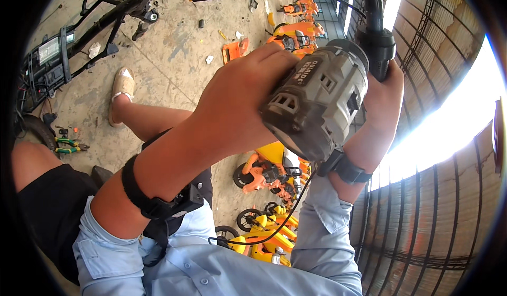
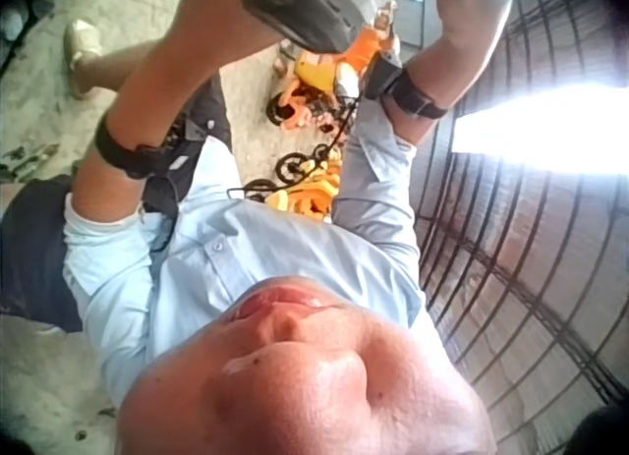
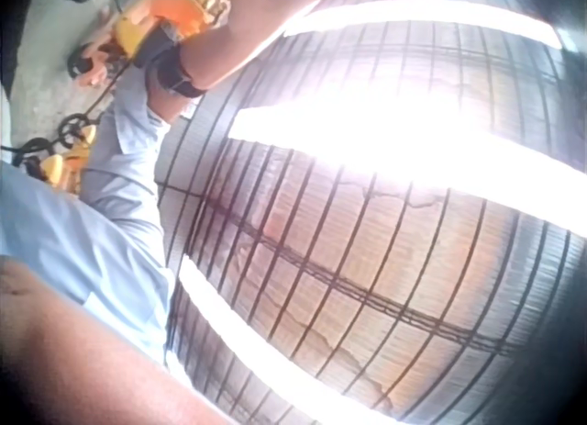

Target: The person attaches a handle and a light fixture to a scooter frame using a power drill and hand-tightens components.

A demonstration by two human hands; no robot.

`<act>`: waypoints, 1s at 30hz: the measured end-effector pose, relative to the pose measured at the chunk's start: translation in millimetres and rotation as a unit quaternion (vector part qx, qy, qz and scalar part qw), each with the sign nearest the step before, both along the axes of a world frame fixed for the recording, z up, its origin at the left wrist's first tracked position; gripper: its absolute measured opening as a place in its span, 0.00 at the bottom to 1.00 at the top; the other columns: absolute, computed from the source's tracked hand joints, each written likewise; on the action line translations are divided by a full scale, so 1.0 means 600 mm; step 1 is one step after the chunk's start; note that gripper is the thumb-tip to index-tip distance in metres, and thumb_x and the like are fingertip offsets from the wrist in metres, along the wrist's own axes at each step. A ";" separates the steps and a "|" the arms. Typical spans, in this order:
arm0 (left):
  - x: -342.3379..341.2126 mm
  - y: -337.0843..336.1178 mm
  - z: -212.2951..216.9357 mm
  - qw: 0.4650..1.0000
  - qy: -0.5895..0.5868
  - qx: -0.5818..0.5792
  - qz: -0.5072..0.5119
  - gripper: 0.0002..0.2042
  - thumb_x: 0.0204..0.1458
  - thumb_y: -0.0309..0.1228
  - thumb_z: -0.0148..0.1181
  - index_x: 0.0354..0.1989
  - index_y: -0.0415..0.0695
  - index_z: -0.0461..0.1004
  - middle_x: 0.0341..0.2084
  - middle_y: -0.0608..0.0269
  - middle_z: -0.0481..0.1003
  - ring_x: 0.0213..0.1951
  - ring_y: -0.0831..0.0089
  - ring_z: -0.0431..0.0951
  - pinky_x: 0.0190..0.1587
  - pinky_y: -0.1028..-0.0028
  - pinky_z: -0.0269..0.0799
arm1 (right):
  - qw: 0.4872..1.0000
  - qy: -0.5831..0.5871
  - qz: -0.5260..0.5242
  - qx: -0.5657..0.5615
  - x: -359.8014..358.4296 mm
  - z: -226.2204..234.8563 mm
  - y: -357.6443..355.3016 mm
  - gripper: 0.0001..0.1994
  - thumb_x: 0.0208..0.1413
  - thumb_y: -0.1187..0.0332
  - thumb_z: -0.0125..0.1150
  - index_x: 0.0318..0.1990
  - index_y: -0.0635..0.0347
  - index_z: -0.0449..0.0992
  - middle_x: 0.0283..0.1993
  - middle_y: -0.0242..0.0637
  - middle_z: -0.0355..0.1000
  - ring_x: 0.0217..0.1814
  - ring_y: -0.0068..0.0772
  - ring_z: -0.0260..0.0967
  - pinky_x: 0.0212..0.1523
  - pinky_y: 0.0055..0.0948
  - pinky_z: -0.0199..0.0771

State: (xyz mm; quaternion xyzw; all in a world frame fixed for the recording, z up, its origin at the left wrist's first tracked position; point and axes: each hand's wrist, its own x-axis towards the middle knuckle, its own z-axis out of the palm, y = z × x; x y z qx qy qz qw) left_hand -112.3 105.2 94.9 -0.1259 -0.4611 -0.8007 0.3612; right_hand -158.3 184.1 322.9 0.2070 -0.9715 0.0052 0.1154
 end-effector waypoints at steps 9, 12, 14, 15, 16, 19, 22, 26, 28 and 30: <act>0.053 -0.031 0.038 0.990 -0.104 -0.018 -0.092 0.24 0.40 0.27 0.72 0.48 0.37 0.74 0.33 0.50 0.76 0.37 0.47 0.78 0.42 0.65 0.75 | 0.998 -0.028 -0.051 -0.026 0.007 0.001 0.000 0.10 0.48 0.74 0.63 0.39 0.65 0.79 0.25 0.30 0.73 0.26 0.18 0.68 0.28 0.26 0.68; 0.068 -0.050 0.052 0.983 -0.135 -0.018 -0.124 0.21 0.41 0.26 0.71 0.45 0.38 0.75 0.31 0.51 0.76 0.34 0.46 0.78 0.39 0.64 0.75 | 0.998 -0.066 -0.018 -0.010 0.014 0.009 -0.012 0.10 0.47 0.75 0.62 0.38 0.66 0.79 0.25 0.31 0.73 0.25 0.18 0.68 0.26 0.26 0.68; 0.064 -0.054 0.050 0.987 -0.125 -0.046 -0.087 0.20 0.41 0.27 0.70 0.44 0.39 0.74 0.32 0.51 0.76 0.35 0.47 0.77 0.39 0.63 0.74 | 0.995 -0.080 -0.025 -0.048 0.013 0.005 -0.015 0.10 0.46 0.76 0.63 0.38 0.67 0.79 0.25 0.31 0.74 0.25 0.19 0.68 0.26 0.26 0.68; 0.063 -0.057 0.050 0.989 -0.117 -0.061 -0.068 0.19 0.41 0.27 0.70 0.43 0.39 0.74 0.32 0.51 0.76 0.35 0.47 0.77 0.39 0.62 0.73 | 0.993 -0.069 -0.053 -0.085 0.010 0.001 -0.008 0.10 0.46 0.76 0.63 0.38 0.67 0.79 0.25 0.31 0.74 0.25 0.19 0.68 0.26 0.26 0.68; 0.062 -0.062 0.052 0.986 -0.119 -0.119 -0.020 0.17 0.41 0.28 0.70 0.41 0.39 0.73 0.32 0.51 0.76 0.34 0.49 0.78 0.39 0.61 0.73 | 0.996 -0.052 -0.044 -0.055 0.014 0.003 -0.011 0.10 0.45 0.75 0.65 0.37 0.67 0.78 0.25 0.31 0.74 0.25 0.19 0.68 0.27 0.26 0.69; 0.060 -0.081 0.054 0.954 -0.132 -0.254 0.088 0.16 0.42 0.32 0.69 0.38 0.40 0.71 0.32 0.52 0.76 0.33 0.51 0.78 0.39 0.60 0.71 | 0.999 -0.043 -0.027 0.007 0.011 0.008 -0.011 0.11 0.43 0.73 0.67 0.36 0.67 0.78 0.24 0.31 0.73 0.25 0.19 0.68 0.29 0.25 0.70; 0.072 -0.107 0.068 0.934 -0.157 -0.307 0.096 0.18 0.42 0.35 0.68 0.42 0.41 0.74 0.34 0.54 0.75 0.36 0.49 0.75 0.39 0.59 0.68 | 0.996 -0.069 -0.046 -0.027 0.012 0.008 -0.013 0.11 0.43 0.72 0.67 0.36 0.67 0.78 0.22 0.30 0.72 0.25 0.19 0.67 0.28 0.25 0.70; 0.079 -0.139 0.091 0.914 -0.167 -0.358 0.096 0.16 0.42 0.34 0.69 0.39 0.41 0.75 0.32 0.54 0.74 0.35 0.49 0.75 0.38 0.59 0.69 | 1.000 -0.002 0.002 -0.027 0.016 -0.010 0.015 0.12 0.43 0.72 0.68 0.36 0.67 0.78 0.22 0.31 0.72 0.23 0.19 0.65 0.27 0.26 0.69; 0.077 -0.142 0.092 0.928 -0.157 -0.331 0.065 0.15 0.41 0.33 0.69 0.37 0.40 0.75 0.30 0.53 0.74 0.35 0.48 0.75 0.37 0.59 0.69 | 0.996 -0.049 0.012 -0.073 0.010 -0.009 0.023 0.12 0.43 0.71 0.69 0.36 0.66 0.78 0.22 0.31 0.72 0.23 0.19 0.65 0.27 0.26 0.68; 0.072 -0.137 0.082 0.954 -0.133 -0.268 0.030 0.15 0.41 0.32 0.70 0.35 0.40 0.75 0.29 0.52 0.73 0.34 0.47 0.75 0.36 0.60 0.70 | 0.995 -0.065 0.018 -0.069 0.003 -0.007 0.025 0.13 0.43 0.69 0.70 0.36 0.66 0.78 0.22 0.31 0.71 0.24 0.20 0.65 0.27 0.28 0.68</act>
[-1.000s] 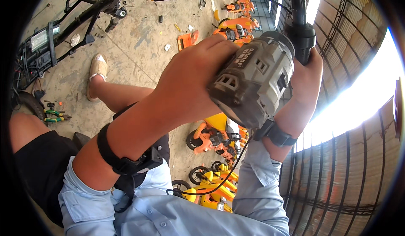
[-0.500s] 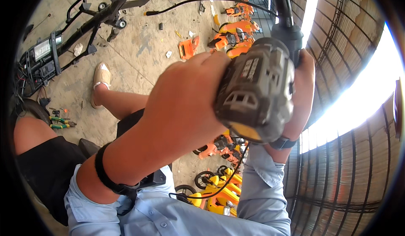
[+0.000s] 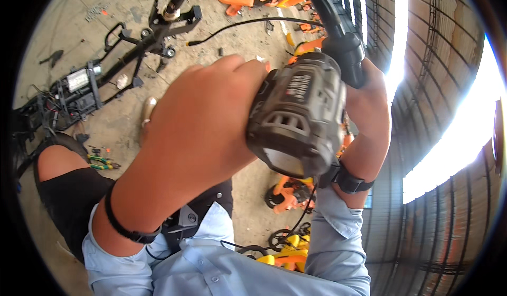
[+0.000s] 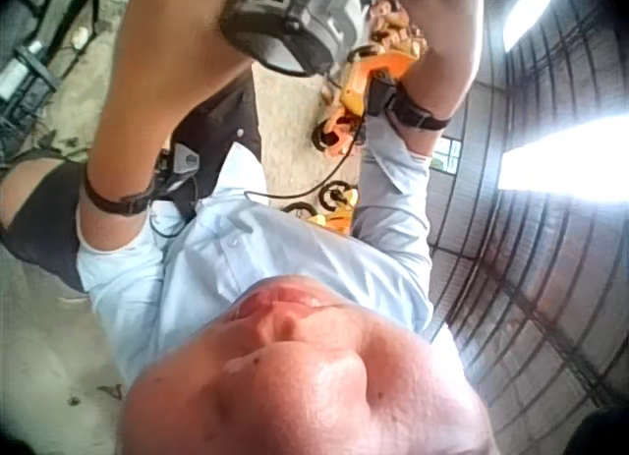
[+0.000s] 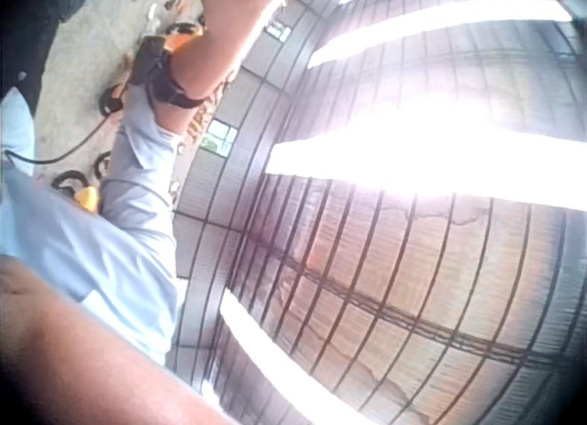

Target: The person attaches a handle and a light fixture to a scooter frame using a power drill and hand-tightens components.

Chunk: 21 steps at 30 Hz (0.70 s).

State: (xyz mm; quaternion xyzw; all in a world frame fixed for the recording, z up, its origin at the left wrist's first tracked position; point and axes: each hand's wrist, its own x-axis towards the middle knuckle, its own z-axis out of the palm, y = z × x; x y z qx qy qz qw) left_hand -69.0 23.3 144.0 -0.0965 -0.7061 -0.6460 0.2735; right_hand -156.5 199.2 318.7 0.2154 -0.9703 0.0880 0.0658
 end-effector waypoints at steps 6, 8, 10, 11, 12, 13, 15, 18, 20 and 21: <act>0.001 -0.005 0.008 0.999 -0.007 -0.022 -0.040 0.18 0.38 0.33 0.74 0.36 0.39 0.76 0.28 0.52 0.73 0.33 0.49 0.75 0.35 0.63 0.71 | 0.997 -0.010 -0.027 0.066 0.019 0.024 -0.020 0.14 0.42 0.65 0.71 0.34 0.65 0.78 0.22 0.41 0.72 0.23 0.35 0.69 0.30 0.35 0.70; -0.003 -0.004 0.010 0.999 0.022 -0.030 -0.035 0.16 0.39 0.34 0.72 0.34 0.40 0.75 0.29 0.51 0.73 0.34 0.48 0.76 0.34 0.59 0.72 | 0.995 0.022 -0.011 0.098 0.022 0.029 -0.022 0.14 0.40 0.64 0.69 0.32 0.65 0.78 0.24 0.48 0.73 0.25 0.49 0.72 0.31 0.41 0.72; -0.001 0.002 0.020 0.999 0.024 -0.037 -0.022 0.16 0.39 0.33 0.72 0.34 0.40 0.74 0.30 0.51 0.73 0.34 0.48 0.77 0.34 0.58 0.72 | 0.994 0.033 -0.005 0.102 0.021 0.033 -0.018 0.14 0.39 0.64 0.69 0.32 0.64 0.78 0.25 0.49 0.73 0.27 0.52 0.73 0.32 0.43 0.72; -0.001 0.007 0.020 0.999 0.026 -0.036 -0.014 0.16 0.39 0.33 0.72 0.34 0.40 0.74 0.29 0.51 0.73 0.33 0.48 0.76 0.34 0.58 0.72 | 0.994 0.036 0.006 0.105 0.017 0.032 -0.018 0.14 0.39 0.64 0.68 0.32 0.64 0.77 0.25 0.50 0.73 0.28 0.53 0.73 0.33 0.43 0.72; -0.001 0.013 0.018 0.999 0.030 -0.035 -0.006 0.16 0.39 0.33 0.72 0.34 0.40 0.74 0.29 0.51 0.73 0.33 0.48 0.76 0.34 0.58 0.72 | 0.994 0.027 0.000 0.110 0.018 0.036 -0.021 0.14 0.39 0.64 0.67 0.32 0.64 0.77 0.27 0.50 0.74 0.31 0.55 0.74 0.35 0.45 0.73; 0.000 0.016 0.019 0.999 0.033 -0.034 0.003 0.16 0.39 0.33 0.72 0.34 0.40 0.74 0.29 0.51 0.73 0.33 0.48 0.76 0.34 0.58 0.72 | 0.993 0.030 0.004 0.117 0.018 0.038 -0.020 0.14 0.40 0.63 0.67 0.32 0.63 0.77 0.27 0.50 0.74 0.32 0.55 0.74 0.36 0.45 0.73; -0.001 0.012 0.021 0.999 0.031 -0.029 -0.008 0.16 0.39 0.32 0.72 0.34 0.39 0.75 0.29 0.52 0.73 0.34 0.49 0.77 0.35 0.61 0.73 | 0.990 0.042 0.007 0.132 0.018 0.038 -0.018 0.15 0.40 0.62 0.67 0.33 0.63 0.77 0.28 0.50 0.74 0.33 0.55 0.74 0.37 0.46 0.74; -0.007 -0.003 0.016 0.999 0.032 -0.018 -0.038 0.17 0.38 0.32 0.73 0.36 0.38 0.76 0.31 0.52 0.75 0.36 0.51 0.78 0.37 0.65 0.74 | 0.990 0.023 0.002 0.138 0.017 0.041 -0.020 0.15 0.41 0.61 0.67 0.33 0.63 0.77 0.29 0.50 0.75 0.35 0.55 0.75 0.38 0.47 0.75; -0.013 0.000 0.013 0.998 0.053 -0.015 -0.022 0.17 0.38 0.32 0.73 0.36 0.39 0.76 0.30 0.52 0.74 0.35 0.51 0.78 0.36 0.65 0.73 | 0.989 0.033 0.007 0.142 0.015 0.041 -0.023 0.15 0.41 0.61 0.67 0.33 0.63 0.77 0.29 0.50 0.75 0.35 0.55 0.75 0.38 0.47 0.75; -0.014 0.003 0.011 0.998 0.064 -0.011 -0.013 0.17 0.38 0.32 0.73 0.35 0.39 0.76 0.30 0.53 0.74 0.35 0.51 0.78 0.36 0.65 0.73 | 0.988 0.038 0.010 0.147 0.015 0.042 -0.024 0.15 0.41 0.61 0.67 0.34 0.63 0.77 0.29 0.49 0.75 0.35 0.55 0.75 0.39 0.47 0.75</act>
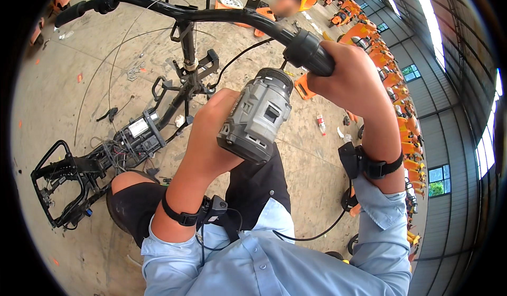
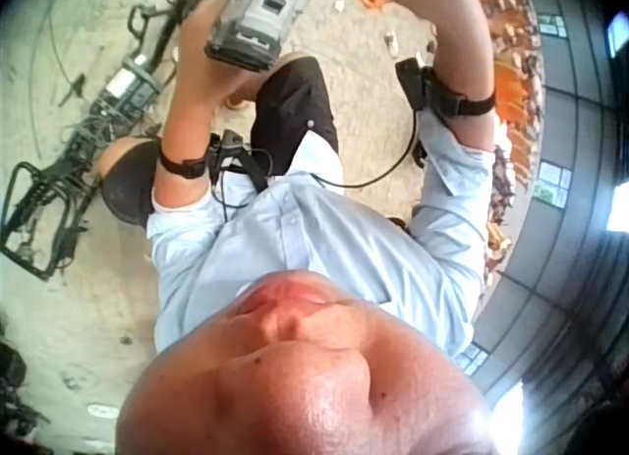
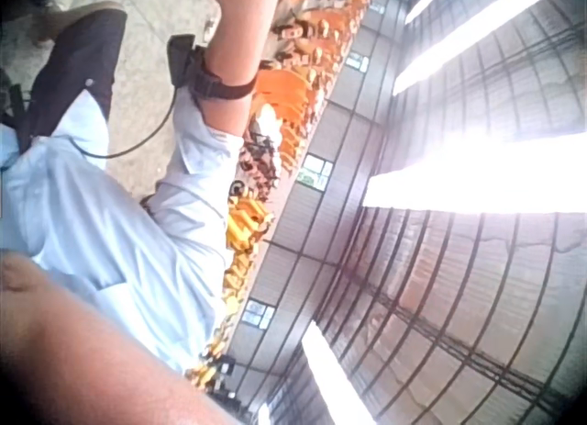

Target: The person attaches a handle and a light fixture to a scooter frame using a power drill and hand-tightens components.

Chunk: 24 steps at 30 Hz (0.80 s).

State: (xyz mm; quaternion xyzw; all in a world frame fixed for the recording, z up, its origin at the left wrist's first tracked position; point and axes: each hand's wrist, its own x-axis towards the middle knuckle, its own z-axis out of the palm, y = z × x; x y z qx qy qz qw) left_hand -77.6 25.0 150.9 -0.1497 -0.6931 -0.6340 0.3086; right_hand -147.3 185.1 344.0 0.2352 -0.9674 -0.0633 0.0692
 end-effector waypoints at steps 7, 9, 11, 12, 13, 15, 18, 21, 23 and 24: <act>-0.004 -0.004 -0.004 1.000 -0.003 -0.019 -0.008 0.16 0.37 0.30 0.73 0.35 0.39 0.76 0.28 0.54 0.72 0.33 0.52 0.76 0.34 0.65 0.72 | 1.000 0.006 -0.006 0.004 -0.002 0.000 0.001 0.15 0.41 0.61 0.67 0.33 0.62 0.77 0.29 0.49 0.75 0.35 0.55 0.76 0.39 0.48 0.75; -0.010 -0.002 -0.005 1.000 0.010 -0.010 -0.004 0.16 0.37 0.29 0.73 0.35 0.39 0.76 0.28 0.54 0.72 0.33 0.52 0.76 0.34 0.65 0.72 | 1.000 0.011 -0.011 0.008 -0.002 0.002 -0.001 0.15 0.41 0.61 0.68 0.33 0.62 0.77 0.29 0.49 0.75 0.35 0.54 0.76 0.38 0.48 0.75; -0.011 -0.004 -0.005 1.000 0.016 -0.016 -0.009 0.16 0.37 0.29 0.73 0.34 0.39 0.76 0.28 0.54 0.73 0.33 0.52 0.77 0.34 0.65 0.72 | 0.999 0.034 0.021 -0.006 -0.003 -0.004 0.007 0.14 0.40 0.65 0.68 0.33 0.63 0.77 0.25 0.48 0.72 0.29 0.51 0.73 0.33 0.44 0.72; -0.011 -0.006 -0.004 1.000 0.019 -0.019 -0.012 0.15 0.37 0.29 0.73 0.34 0.39 0.76 0.28 0.54 0.73 0.33 0.52 0.77 0.34 0.65 0.72 | 0.998 0.045 0.037 -0.012 -0.003 -0.006 0.009 0.13 0.39 0.66 0.68 0.33 0.63 0.77 0.23 0.47 0.71 0.26 0.49 0.71 0.31 0.42 0.71; -0.010 -0.005 -0.003 1.000 0.007 -0.009 -0.015 0.15 0.38 0.29 0.72 0.34 0.39 0.76 0.28 0.54 0.73 0.33 0.52 0.77 0.34 0.65 0.72 | 0.998 0.045 0.035 -0.012 -0.003 -0.008 0.009 0.13 0.39 0.66 0.68 0.33 0.63 0.77 0.23 0.47 0.71 0.26 0.49 0.71 0.31 0.42 0.71; -0.003 -0.001 0.000 1.000 -0.016 0.014 -0.021 0.15 0.38 0.28 0.72 0.34 0.39 0.76 0.28 0.54 0.74 0.33 0.52 0.77 0.34 0.64 0.73 | 0.999 0.042 0.032 -0.010 -0.005 -0.009 0.009 0.13 0.40 0.66 0.68 0.34 0.63 0.77 0.24 0.47 0.71 0.26 0.48 0.72 0.31 0.42 0.72; -0.009 -0.002 -0.008 1.000 0.006 0.002 -0.013 0.14 0.38 0.29 0.72 0.34 0.39 0.76 0.29 0.53 0.74 0.34 0.51 0.77 0.34 0.64 0.73 | 1.000 0.026 -0.008 -0.006 0.001 -0.004 -0.001 0.15 0.41 0.61 0.68 0.33 0.62 0.77 0.28 0.48 0.75 0.34 0.53 0.76 0.37 0.45 0.76; -0.005 0.000 -0.007 1.000 -0.018 0.005 -0.008 0.14 0.39 0.30 0.71 0.34 0.39 0.76 0.29 0.52 0.75 0.34 0.50 0.77 0.35 0.64 0.74 | 0.996 -0.038 -0.058 -0.052 0.006 0.001 -0.008 0.16 0.41 0.61 0.68 0.34 0.62 0.78 0.27 0.47 0.75 0.32 0.51 0.76 0.36 0.44 0.76; -0.008 0.000 -0.010 0.999 0.010 -0.024 0.021 0.15 0.40 0.31 0.72 0.34 0.39 0.76 0.29 0.52 0.75 0.35 0.50 0.77 0.35 0.63 0.74 | 0.999 -0.014 -0.034 -0.030 -0.002 -0.002 -0.004 0.16 0.41 0.61 0.68 0.35 0.62 0.78 0.26 0.47 0.75 0.30 0.49 0.76 0.35 0.43 0.75; -0.012 0.002 -0.012 0.999 0.024 -0.034 0.034 0.15 0.40 0.32 0.72 0.34 0.39 0.76 0.29 0.51 0.75 0.35 0.50 0.77 0.36 0.63 0.74 | 1.000 -0.001 -0.023 -0.015 -0.006 -0.002 0.000 0.16 0.41 0.61 0.68 0.36 0.61 0.79 0.25 0.46 0.75 0.30 0.48 0.76 0.35 0.42 0.75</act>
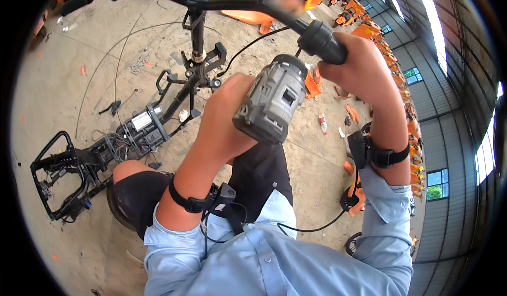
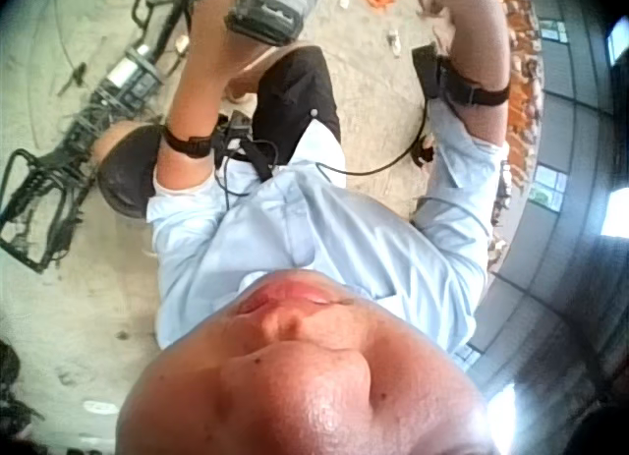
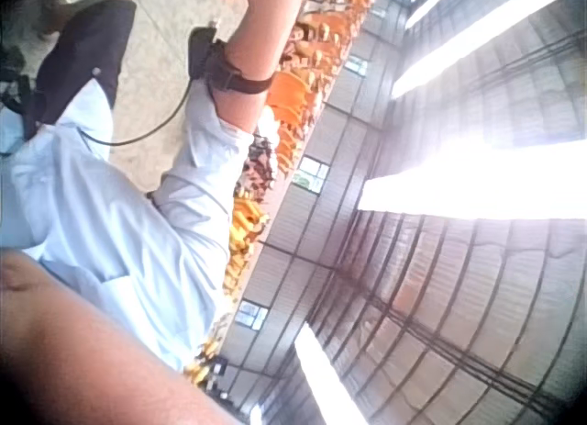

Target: The person attaches a handle and a light fixture to a scooter frame using a power drill and hand-tightens components.

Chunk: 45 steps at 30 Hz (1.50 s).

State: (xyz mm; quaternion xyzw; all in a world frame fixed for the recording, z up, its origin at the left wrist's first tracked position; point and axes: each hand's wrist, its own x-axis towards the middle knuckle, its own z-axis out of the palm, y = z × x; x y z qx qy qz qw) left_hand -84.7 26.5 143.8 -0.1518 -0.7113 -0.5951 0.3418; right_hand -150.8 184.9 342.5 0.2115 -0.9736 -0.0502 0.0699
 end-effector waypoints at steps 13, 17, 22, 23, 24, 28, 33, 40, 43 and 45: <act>-0.065 0.003 -0.061 0.994 0.066 0.038 -0.080 0.17 0.39 0.26 0.70 0.40 0.36 0.76 0.36 0.50 0.77 0.39 0.50 0.78 0.42 0.62 0.76 | 0.999 -0.010 -0.031 -0.036 -0.009 -0.008 -0.001 0.17 0.42 0.63 0.73 0.33 0.68 0.78 0.21 0.33 0.70 0.22 0.23 0.63 0.26 0.30 0.66; -0.077 0.010 -0.104 0.992 0.105 0.025 -0.057 0.27 0.42 0.27 0.72 0.53 0.34 0.74 0.50 0.47 0.78 0.53 0.50 0.78 0.59 0.63 0.73 | 0.995 -0.062 -0.039 -0.062 -0.023 0.002 -0.007 0.15 0.44 0.65 0.75 0.34 0.66 0.78 0.23 0.26 0.70 0.24 0.18 0.63 0.26 0.25 0.63; -0.086 0.027 -0.161 0.995 -0.007 0.066 -0.075 0.26 0.42 0.27 0.73 0.52 0.37 0.74 0.48 0.49 0.79 0.50 0.53 0.79 0.57 0.65 0.73 | 0.994 -0.071 -0.048 -0.074 -0.024 -0.001 -0.007 0.14 0.43 0.65 0.77 0.33 0.63 0.79 0.25 0.23 0.69 0.25 0.15 0.61 0.26 0.24 0.60; -0.088 0.026 -0.164 0.992 -0.039 0.062 -0.100 0.26 0.42 0.27 0.73 0.52 0.37 0.74 0.48 0.50 0.79 0.50 0.53 0.79 0.57 0.66 0.73 | 0.993 -0.069 -0.041 -0.084 -0.023 -0.004 0.003 0.14 0.43 0.65 0.77 0.33 0.63 0.79 0.25 0.23 0.68 0.25 0.15 0.60 0.26 0.24 0.60; -0.086 0.026 -0.167 0.988 -0.072 0.057 -0.125 0.25 0.42 0.27 0.73 0.52 0.37 0.75 0.47 0.50 0.79 0.51 0.54 0.79 0.57 0.66 0.73 | 0.993 -0.068 -0.035 -0.095 -0.024 -0.003 0.009 0.14 0.43 0.65 0.77 0.33 0.63 0.79 0.24 0.22 0.68 0.25 0.15 0.60 0.26 0.24 0.59; -0.076 0.038 -0.190 0.986 -0.089 0.118 -0.079 0.28 0.40 0.24 0.74 0.54 0.37 0.74 0.46 0.51 0.79 0.53 0.56 0.78 0.59 0.67 0.71 | 0.995 0.090 -0.053 0.005 -0.003 -0.023 -0.008 0.17 0.43 0.63 0.77 0.36 0.64 0.81 0.26 0.30 0.74 0.26 0.20 0.67 0.31 0.26 0.67; -0.071 0.037 -0.182 0.980 -0.118 0.144 -0.067 0.30 0.39 0.24 0.75 0.55 0.37 0.73 0.47 0.51 0.79 0.53 0.55 0.78 0.60 0.67 0.71 | 0.978 0.196 -0.012 0.067 0.004 -0.046 -0.023 0.16 0.44 0.64 0.75 0.38 0.66 0.81 0.26 0.33 0.76 0.27 0.24 0.71 0.35 0.27 0.72; -0.087 0.047 -0.184 0.991 -0.033 0.068 -0.108 0.33 0.38 0.26 0.75 0.57 0.38 0.72 0.48 0.52 0.79 0.53 0.57 0.78 0.61 0.66 0.72 | 0.992 0.095 -0.085 0.004 0.000 -0.021 -0.015 0.16 0.42 0.64 0.75 0.36 0.65 0.80 0.25 0.29 0.73 0.26 0.20 0.67 0.30 0.25 0.66; -0.075 0.061 -0.208 0.994 0.037 0.074 -0.069 0.36 0.38 0.27 0.76 0.60 0.38 0.69 0.50 0.51 0.78 0.53 0.57 0.79 0.60 0.65 0.73 | 0.995 0.040 -0.087 -0.042 -0.002 -0.019 -0.011 0.15 0.41 0.65 0.76 0.34 0.64 0.80 0.24 0.27 0.71 0.25 0.18 0.63 0.28 0.24 0.61; -0.062 0.069 -0.227 0.992 0.085 0.087 -0.035 0.38 0.38 0.27 0.76 0.62 0.38 0.67 0.52 0.51 0.77 0.53 0.58 0.79 0.59 0.65 0.74 | 0.997 0.012 -0.057 -0.056 -0.008 -0.018 -0.013 0.15 0.42 0.65 0.76 0.34 0.64 0.80 0.25 0.25 0.71 0.25 0.18 0.61 0.28 0.24 0.60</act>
